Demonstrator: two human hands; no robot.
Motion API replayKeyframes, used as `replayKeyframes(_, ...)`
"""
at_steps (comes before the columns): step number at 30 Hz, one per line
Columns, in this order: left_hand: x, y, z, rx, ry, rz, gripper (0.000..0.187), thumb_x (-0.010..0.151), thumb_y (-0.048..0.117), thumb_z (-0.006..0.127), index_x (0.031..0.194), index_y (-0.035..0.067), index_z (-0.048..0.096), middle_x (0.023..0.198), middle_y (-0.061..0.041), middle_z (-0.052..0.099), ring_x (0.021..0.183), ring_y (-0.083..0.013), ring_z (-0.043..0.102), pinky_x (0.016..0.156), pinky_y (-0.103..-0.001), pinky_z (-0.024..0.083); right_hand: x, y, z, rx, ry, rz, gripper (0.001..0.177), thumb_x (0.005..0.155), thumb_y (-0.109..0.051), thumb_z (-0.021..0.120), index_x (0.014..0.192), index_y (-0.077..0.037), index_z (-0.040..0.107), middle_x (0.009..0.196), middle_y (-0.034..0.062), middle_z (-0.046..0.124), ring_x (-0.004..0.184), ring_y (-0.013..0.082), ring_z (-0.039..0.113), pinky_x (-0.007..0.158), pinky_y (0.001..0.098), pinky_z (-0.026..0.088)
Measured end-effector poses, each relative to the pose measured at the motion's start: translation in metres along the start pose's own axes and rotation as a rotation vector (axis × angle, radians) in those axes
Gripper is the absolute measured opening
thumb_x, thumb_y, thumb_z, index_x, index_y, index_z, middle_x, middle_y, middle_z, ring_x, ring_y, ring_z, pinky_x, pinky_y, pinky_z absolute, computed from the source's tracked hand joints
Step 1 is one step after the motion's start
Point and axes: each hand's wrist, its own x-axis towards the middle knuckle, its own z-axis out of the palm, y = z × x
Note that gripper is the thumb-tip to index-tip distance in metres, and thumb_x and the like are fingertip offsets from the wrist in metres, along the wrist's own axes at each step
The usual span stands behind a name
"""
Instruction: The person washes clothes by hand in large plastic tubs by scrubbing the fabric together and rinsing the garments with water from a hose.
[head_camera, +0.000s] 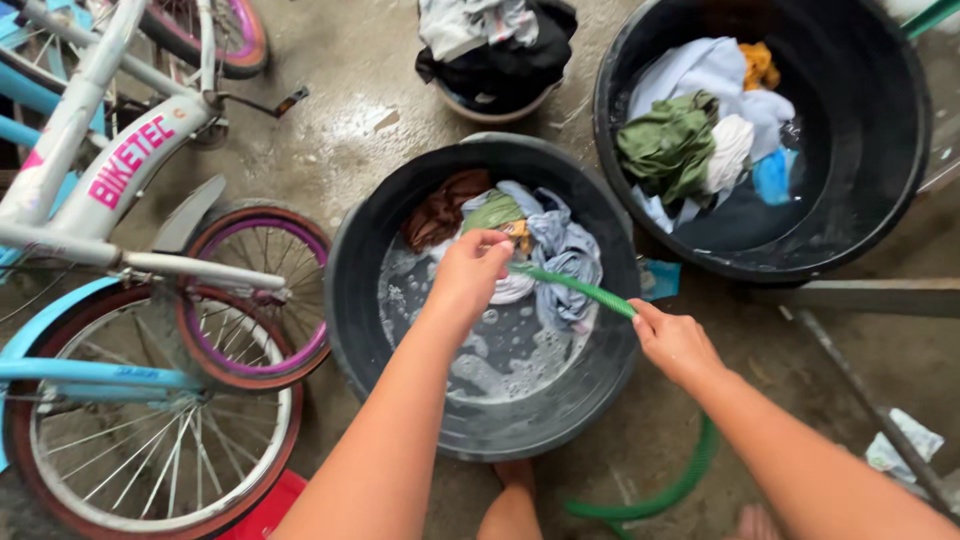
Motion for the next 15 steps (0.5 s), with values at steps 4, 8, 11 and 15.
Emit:
replayKeyframes(4, -0.010, -0.020, -0.018, -0.032, 0.005, -0.011, 0.032, 0.090, 0.026, 0.067, 0.115, 0.006, 0.070, 0.094, -0.003, 0.072, 0.080, -0.0119, 0.068, 0.067, -0.028, 0.052, 0.010, 0.015, -0.007, -0.286, -0.024, -0.134, 0.042, 0.096, -0.046, 0.053, 0.135, -0.035, 0.065, 0.104, 0.0165, 0.075, 0.095, 0.0415, 0.072, 0.091, 0.0524, 0.057)
replayKeyframes(8, -0.016, -0.033, -0.018, 0.048, 0.002, -0.072, 0.033, 0.091, 0.027, 0.067, 0.117, 0.007, 0.070, 0.092, -0.005, 0.073, 0.081, -0.0116, 0.068, 0.066, -0.028, 0.051, 0.030, 0.054, -0.056, -0.213, -0.039, 0.029, 0.044, 0.097, -0.046, 0.054, 0.138, -0.033, 0.065, 0.090, 0.0184, 0.077, 0.087, 0.0401, 0.074, 0.083, 0.0522, 0.058)
replayKeyframes(11, -0.011, -0.041, -0.002, 0.092, 0.005, -0.124, 0.033, 0.089, 0.027, 0.067, 0.117, 0.009, 0.070, 0.093, -0.003, 0.073, 0.080, -0.0111, 0.070, 0.063, -0.028, 0.051, 0.050, 0.080, -0.082, -0.083, 0.022, -0.080, 0.044, 0.097, -0.044, 0.057, 0.135, -0.024, 0.069, 0.094, 0.0190, 0.076, 0.091, 0.0400, 0.073, 0.084, 0.0502, 0.056)
replayKeyframes(15, 0.013, -0.052, 0.025, 0.034, -0.062, -0.166, 0.033, 0.089, 0.027, 0.068, 0.117, 0.009, 0.070, 0.098, -0.002, 0.072, 0.079, -0.0118, 0.068, 0.061, -0.029, 0.050, 0.065, 0.112, -0.080, 0.002, -0.123, 0.124, 0.045, 0.099, -0.042, 0.055, 0.138, -0.025, 0.068, 0.097, 0.0207, 0.076, 0.093, 0.0381, 0.074, 0.088, 0.0469, 0.058)
